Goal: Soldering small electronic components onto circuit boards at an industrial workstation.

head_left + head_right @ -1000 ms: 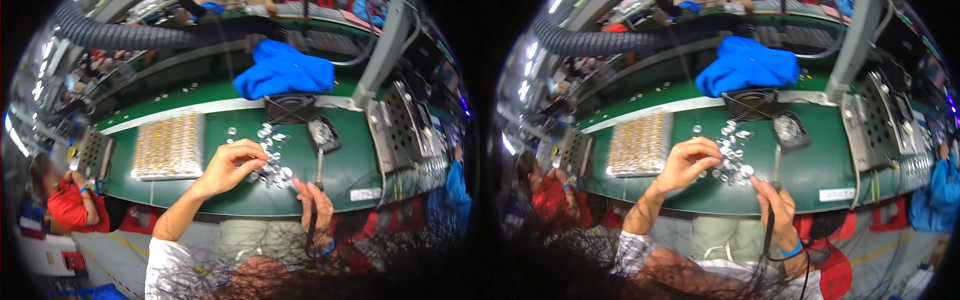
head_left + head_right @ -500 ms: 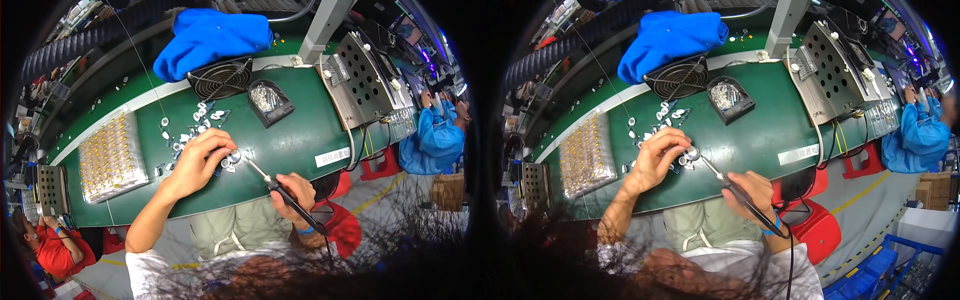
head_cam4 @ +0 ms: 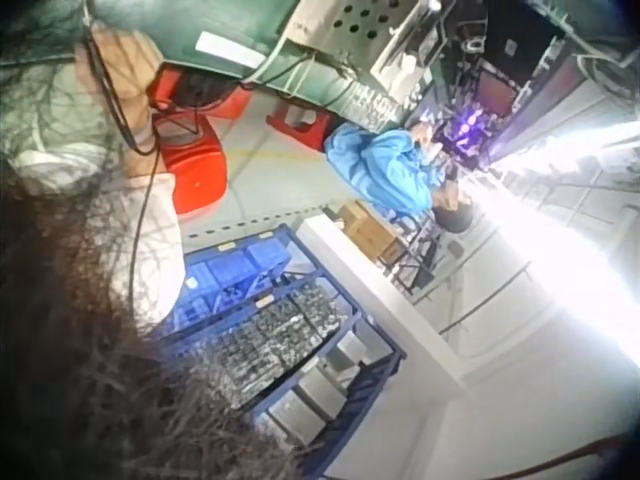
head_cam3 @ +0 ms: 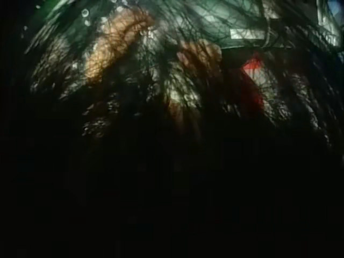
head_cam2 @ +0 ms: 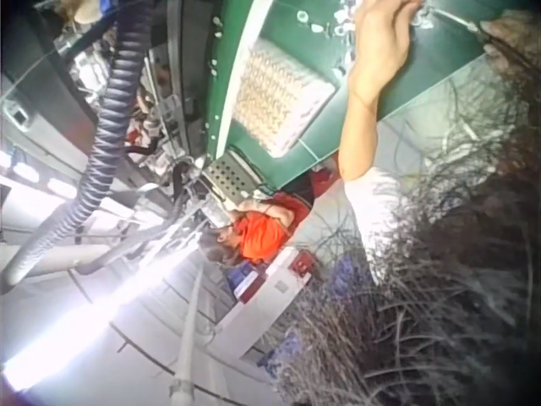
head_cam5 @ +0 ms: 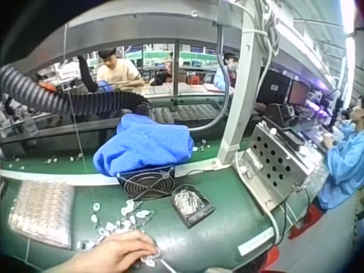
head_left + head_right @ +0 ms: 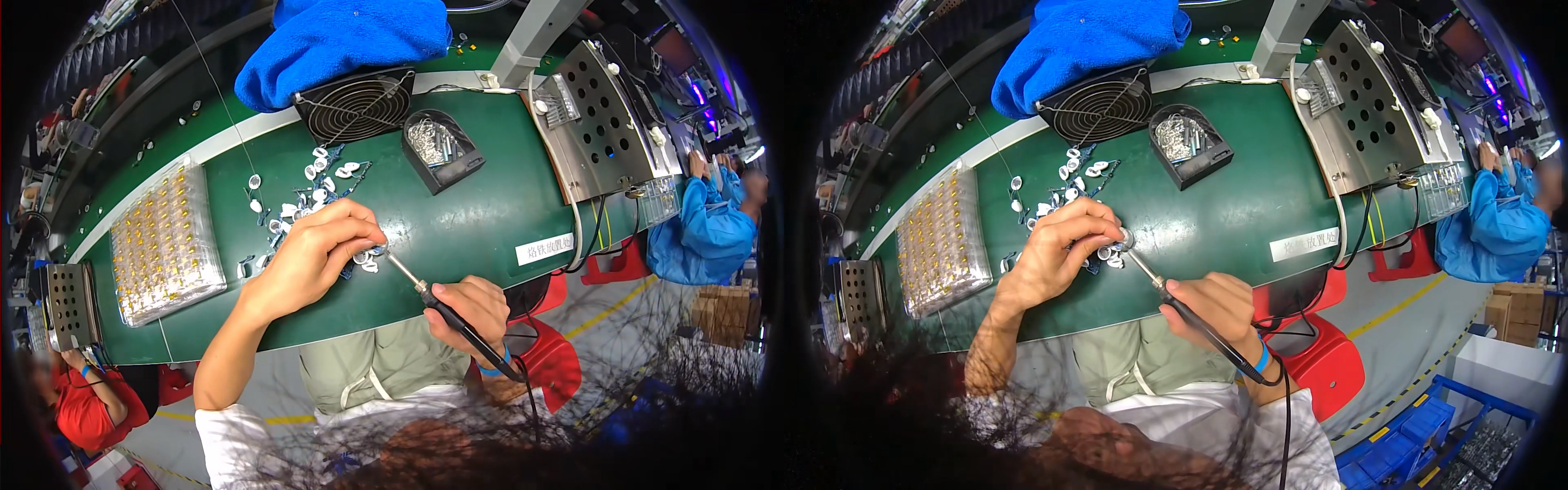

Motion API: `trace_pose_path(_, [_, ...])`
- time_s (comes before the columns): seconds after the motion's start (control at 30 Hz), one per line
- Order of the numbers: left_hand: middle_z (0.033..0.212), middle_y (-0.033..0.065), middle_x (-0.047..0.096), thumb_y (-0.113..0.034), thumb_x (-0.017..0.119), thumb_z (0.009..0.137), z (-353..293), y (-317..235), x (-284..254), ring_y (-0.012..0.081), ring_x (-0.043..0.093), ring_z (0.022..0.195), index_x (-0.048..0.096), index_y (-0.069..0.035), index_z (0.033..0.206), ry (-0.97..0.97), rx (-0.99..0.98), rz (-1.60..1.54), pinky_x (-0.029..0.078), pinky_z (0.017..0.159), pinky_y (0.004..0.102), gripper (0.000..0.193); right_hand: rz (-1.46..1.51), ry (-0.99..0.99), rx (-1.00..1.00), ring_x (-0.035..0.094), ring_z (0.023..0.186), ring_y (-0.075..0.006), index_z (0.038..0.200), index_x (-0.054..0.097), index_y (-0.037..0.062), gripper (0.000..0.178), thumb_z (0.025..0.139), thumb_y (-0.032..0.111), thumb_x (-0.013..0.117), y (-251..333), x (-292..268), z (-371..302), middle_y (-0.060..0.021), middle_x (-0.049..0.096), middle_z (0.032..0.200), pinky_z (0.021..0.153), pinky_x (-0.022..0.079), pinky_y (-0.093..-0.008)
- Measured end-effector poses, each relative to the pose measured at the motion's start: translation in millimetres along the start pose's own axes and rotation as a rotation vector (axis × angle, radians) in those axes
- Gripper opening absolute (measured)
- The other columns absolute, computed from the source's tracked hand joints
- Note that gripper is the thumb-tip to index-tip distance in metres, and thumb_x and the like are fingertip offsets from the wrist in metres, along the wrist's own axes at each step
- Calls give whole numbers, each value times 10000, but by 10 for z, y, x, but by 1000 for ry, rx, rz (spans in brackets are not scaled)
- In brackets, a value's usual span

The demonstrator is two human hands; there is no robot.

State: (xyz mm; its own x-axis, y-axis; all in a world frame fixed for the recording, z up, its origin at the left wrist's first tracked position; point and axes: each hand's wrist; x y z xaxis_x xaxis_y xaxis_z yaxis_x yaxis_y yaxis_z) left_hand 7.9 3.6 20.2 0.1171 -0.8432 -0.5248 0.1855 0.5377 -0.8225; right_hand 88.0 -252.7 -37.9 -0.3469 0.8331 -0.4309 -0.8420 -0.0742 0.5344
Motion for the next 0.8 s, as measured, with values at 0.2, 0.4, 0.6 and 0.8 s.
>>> trace_pose_path(0.2, [1057, 121, 678, 61, 671, 930, 0, -1, -1, 296, 695, 960, 725, 36, 1031, -1, 4, 12, 553, 839, 379, 117, 0, 13, -2, 641, 582, -243, 1065, 730, -35, 314, 811, 119, 832, -11, 8, -9, -131, 725, 796, 544, 500, -331])
trace_pose_path(0.4, [1053, 121, 674, 50, 673, 934, 14, -16, 1, 300, 693, 953, 723, 35, 1029, 5, 3, 1, 550, 835, 383, 109, -14, 9, -4, 638, 579, -243, 1066, 733, -26, 308, 816, 126, 830, -5, 10, 6, -125, 724, 801, 538, 495, -332])
trace_pose_path(0.6, [1052, 121, 672, 40, 672, 939, 8, -13, -1, 301, 693, 950, 722, 34, 1026, 6, 2, 4, 550, 838, 387, 100, -14, 17, 1, 637, 580, -241, 1060, 736, -17, 306, 814, 135, 835, 3, 11, 6, -120, 727, 811, 537, 492, -329])
trace_pose_path(0.8, [1050, 120, 671, 39, 679, 936, 8, 1, 1, 301, 693, 954, 723, 33, 1025, 7, 14, 3, 551, 839, 386, 99, -15, 21, -3, 639, 584, -241, 1073, 733, -12, 308, 823, 138, 830, 9, 11, -2, -116, 727, 814, 539, 495, -329])
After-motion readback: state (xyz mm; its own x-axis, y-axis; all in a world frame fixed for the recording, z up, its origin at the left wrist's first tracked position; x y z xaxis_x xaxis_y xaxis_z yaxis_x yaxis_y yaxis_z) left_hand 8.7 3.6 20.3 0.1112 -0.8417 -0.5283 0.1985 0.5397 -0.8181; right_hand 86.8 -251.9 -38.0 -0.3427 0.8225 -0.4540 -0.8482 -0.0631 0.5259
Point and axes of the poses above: each hand's wrist, its own z-axis towards the middle knuckle, its own x-axis out of the palm, y = z × x
